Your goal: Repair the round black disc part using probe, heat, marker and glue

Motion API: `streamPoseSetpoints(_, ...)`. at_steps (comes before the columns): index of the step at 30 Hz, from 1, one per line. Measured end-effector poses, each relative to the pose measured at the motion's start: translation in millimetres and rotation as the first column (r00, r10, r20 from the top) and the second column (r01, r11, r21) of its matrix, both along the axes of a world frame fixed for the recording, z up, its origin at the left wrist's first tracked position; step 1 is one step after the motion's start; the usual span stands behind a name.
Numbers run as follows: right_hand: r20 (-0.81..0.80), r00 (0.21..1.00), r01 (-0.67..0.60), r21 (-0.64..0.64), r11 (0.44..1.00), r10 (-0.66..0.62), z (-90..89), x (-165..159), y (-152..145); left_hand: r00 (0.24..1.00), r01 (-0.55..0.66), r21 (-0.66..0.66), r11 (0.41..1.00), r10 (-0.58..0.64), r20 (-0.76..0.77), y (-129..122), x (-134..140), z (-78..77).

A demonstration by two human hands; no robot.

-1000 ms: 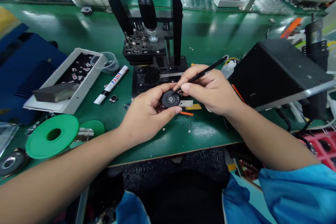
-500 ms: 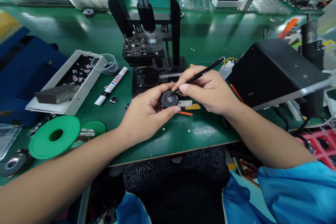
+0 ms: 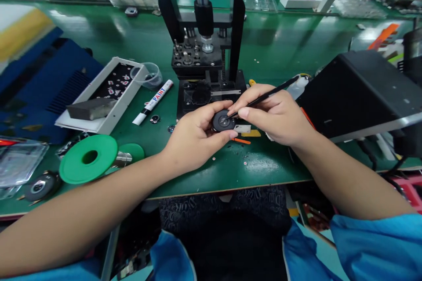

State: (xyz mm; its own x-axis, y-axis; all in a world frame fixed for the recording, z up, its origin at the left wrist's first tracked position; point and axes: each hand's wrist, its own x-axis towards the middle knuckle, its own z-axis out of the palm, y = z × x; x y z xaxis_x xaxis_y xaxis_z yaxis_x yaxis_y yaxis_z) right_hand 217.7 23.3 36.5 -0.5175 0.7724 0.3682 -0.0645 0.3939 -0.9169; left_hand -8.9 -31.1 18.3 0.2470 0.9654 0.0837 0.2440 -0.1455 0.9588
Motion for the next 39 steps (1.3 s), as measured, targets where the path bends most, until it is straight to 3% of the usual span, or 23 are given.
streamPoseSetpoints(4,-0.034,0.999,0.027,0.002,1.0,-0.026,1.0,2,1,1.0,-0.007,0.022,1.0,0.007,0.007,-1,1,0.6)
streamPoseSetpoints(8,0.002,0.999,-0.046,0.05,0.998,0.045,2.0,3,2,1.0,-0.005,0.004,1.0,0.005,0.018,-1,1,0.6)
streamPoseSetpoints(14,0.024,0.996,0.081,0.109,0.991,-0.084,0.7,3,1,0.999,-0.022,0.042,0.999,0.021,0.027,-2,2,2.5)
streamPoseSetpoints(19,0.059,0.998,0.02,0.184,0.983,-0.032,1.6,5,0,0.999,-0.013,0.01,1.0,0.012,0.052,-3,3,2.8)
streamPoseSetpoints(26,0.078,0.972,0.175,0.381,0.908,-0.221,0.7,3,-7,0.998,-0.067,0.011,0.998,0.067,0.017,-3,5,4.8)
streamPoseSetpoints(32,0.068,0.99,0.089,0.373,0.924,-0.122,-4.0,2,-8,0.991,-0.073,-0.014,0.997,0.074,0.11,-2,6,4.4)
streamPoseSetpoints(39,0.024,0.979,0.174,0.431,0.885,-0.204,-6.3,-1,-10,0.991,-0.11,0.007,0.994,0.109,0.073,-4,8,5.6)
